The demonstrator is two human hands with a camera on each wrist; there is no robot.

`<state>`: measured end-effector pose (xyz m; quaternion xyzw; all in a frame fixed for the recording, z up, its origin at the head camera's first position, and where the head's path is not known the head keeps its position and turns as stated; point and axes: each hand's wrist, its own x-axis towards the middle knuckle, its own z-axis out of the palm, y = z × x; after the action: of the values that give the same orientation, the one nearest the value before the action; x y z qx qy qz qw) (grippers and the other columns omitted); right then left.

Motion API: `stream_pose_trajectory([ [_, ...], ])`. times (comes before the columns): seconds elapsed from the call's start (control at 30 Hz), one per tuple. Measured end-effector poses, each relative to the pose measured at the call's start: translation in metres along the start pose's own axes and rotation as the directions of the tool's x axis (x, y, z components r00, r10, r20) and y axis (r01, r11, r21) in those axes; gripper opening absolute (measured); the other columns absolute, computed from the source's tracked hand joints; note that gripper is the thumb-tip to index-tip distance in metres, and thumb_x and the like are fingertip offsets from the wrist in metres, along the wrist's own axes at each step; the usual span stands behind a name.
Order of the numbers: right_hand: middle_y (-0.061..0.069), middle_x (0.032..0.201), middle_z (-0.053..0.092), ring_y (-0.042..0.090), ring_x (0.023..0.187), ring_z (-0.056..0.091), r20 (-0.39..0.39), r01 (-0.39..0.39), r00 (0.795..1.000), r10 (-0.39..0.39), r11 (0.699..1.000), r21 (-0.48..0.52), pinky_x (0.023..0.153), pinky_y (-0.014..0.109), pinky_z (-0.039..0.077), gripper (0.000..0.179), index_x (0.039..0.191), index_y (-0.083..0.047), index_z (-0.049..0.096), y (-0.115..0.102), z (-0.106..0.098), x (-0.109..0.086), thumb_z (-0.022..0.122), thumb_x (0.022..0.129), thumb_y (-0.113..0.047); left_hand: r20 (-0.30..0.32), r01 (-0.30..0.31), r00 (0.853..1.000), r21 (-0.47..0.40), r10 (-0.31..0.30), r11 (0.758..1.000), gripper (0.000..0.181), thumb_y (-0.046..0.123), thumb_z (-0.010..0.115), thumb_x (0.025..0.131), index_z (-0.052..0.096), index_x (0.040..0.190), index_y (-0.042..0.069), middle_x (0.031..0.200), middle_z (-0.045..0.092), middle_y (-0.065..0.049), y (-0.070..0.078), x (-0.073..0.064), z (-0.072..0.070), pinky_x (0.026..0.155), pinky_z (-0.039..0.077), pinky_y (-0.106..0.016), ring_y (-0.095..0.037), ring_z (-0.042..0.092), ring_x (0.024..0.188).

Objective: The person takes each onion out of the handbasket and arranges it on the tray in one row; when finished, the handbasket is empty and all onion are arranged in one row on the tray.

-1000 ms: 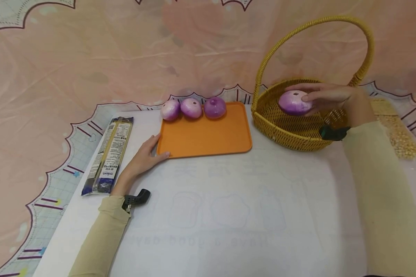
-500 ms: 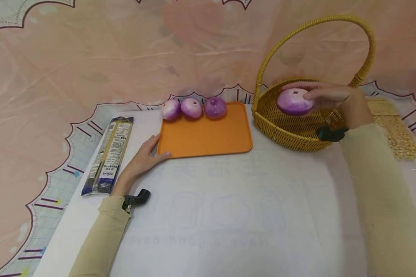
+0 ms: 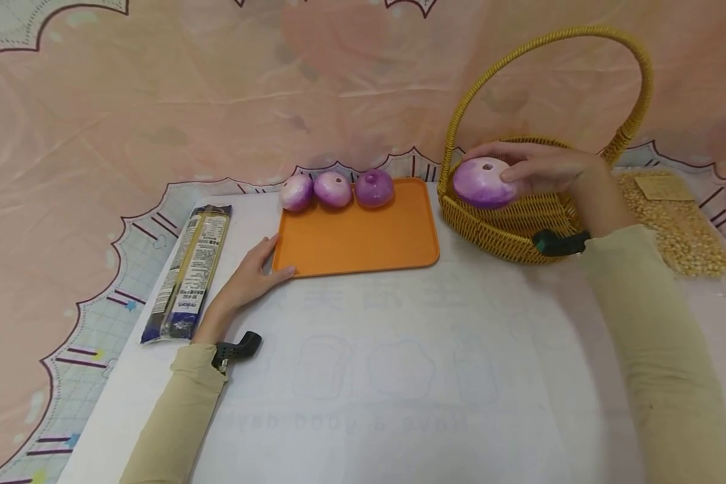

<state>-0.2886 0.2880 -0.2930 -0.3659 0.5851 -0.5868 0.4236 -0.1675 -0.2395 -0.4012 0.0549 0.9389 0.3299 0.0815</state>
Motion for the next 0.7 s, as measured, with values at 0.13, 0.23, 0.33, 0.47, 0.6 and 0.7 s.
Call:
stream_pose_trajectory([
  [0.13, 0.005, 0.139, 0.046, 0.016, 0.116, 0.056, -0.018, -0.001, 1.000, 0.001, 1.000, -0.003, 0.091, 0.033, 0.057, 0.049, 0.149, -0.017, 0.033, -0.006, 0.012, 0.011, 0.042, 0.102, -0.007, -0.002, 0.002, 1.000, 0.003, -0.002, 1.000, 0.089, 0.049, 0.066, 0.088, 0.019, 0.156, 0.016, 0.163, 0.016, -0.014, 0.000, 0.000, 0.000, 0.122, 0.013, -0.055, -0.031, 0.010, 0.153],
  [0.23, 0.008, 0.135, 0.047, 0.017, 0.113, 0.057, -0.058, 0.002, 0.998, -0.004, 1.000, -0.024, 0.087, 0.033, 0.058, 0.048, 0.146, -0.016, 0.036, -0.010, 0.024, 0.020, 0.045, 0.100, -0.004, -0.003, -0.006, 1.000, 0.009, 0.006, 1.000, 0.090, 0.048, 0.066, 0.088, 0.019, 0.156, 0.015, 0.163, 0.017, -0.015, 0.000, 0.001, 0.000, 0.122, 0.013, -0.055, -0.032, 0.010, 0.152],
  [0.33, 0.010, 0.135, 0.047, 0.019, 0.112, 0.057, -0.084, 0.005, 0.996, -0.009, 0.999, -0.044, 0.087, 0.034, 0.058, 0.049, 0.144, -0.015, 0.037, -0.013, 0.034, 0.030, 0.048, 0.098, -0.002, -0.008, -0.013, 1.000, 0.012, 0.013, 1.000, 0.089, 0.047, 0.067, 0.088, 0.019, 0.156, 0.014, 0.163, 0.017, -0.016, 0.000, 0.001, 0.000, 0.122, 0.013, -0.055, -0.033, 0.010, 0.152],
  [0.47, 0.009, 0.133, 0.047, 0.018, 0.111, 0.057, -0.093, -0.006, 0.996, 0.000, 0.998, -0.064, 0.086, 0.033, 0.058, 0.050, 0.143, -0.016, 0.038, -0.014, 0.045, 0.040, 0.052, 0.097, -0.003, -0.013, -0.022, 1.000, 0.011, 0.022, 1.000, 0.089, 0.046, 0.067, 0.088, 0.020, 0.156, 0.014, 0.162, 0.018, -0.015, 0.000, 0.001, 0.001, 0.122, 0.014, -0.055, -0.032, 0.011, 0.152],
  [0.6, 0.008, 0.132, 0.046, 0.018, 0.109, 0.056, -0.196, -0.038, 0.980, 0.018, 0.995, -0.094, 0.085, 0.030, 0.058, 0.048, 0.141, -0.018, 0.040, -0.012, 0.057, 0.049, 0.052, 0.097, -0.005, -0.010, -0.022, 1.000, 0.012, 0.022, 1.000, 0.089, 0.046, 0.067, 0.088, 0.020, 0.156, 0.014, 0.162, 0.018, -0.015, -0.001, 0.002, 0.001, 0.122, 0.014, -0.055, -0.032, 0.010, 0.152],
  [0.7, 0.009, 0.134, 0.041, 0.021, 0.111, 0.055, -0.395, -0.030, 0.919, 0.014, 0.999, -0.036, 0.083, 0.031, 0.059, 0.048, 0.141, -0.020, 0.040, -0.009, 0.073, 0.067, 0.055, 0.097, -0.007, -0.016, -0.018, 1.000, 0.010, 0.018, 1.000, 0.089, 0.045, 0.067, 0.088, 0.020, 0.156, 0.014, 0.162, 0.018, -0.015, -0.001, 0.002, 0.000, 0.122, 0.014, -0.055, -0.032, 0.010, 0.152],
])
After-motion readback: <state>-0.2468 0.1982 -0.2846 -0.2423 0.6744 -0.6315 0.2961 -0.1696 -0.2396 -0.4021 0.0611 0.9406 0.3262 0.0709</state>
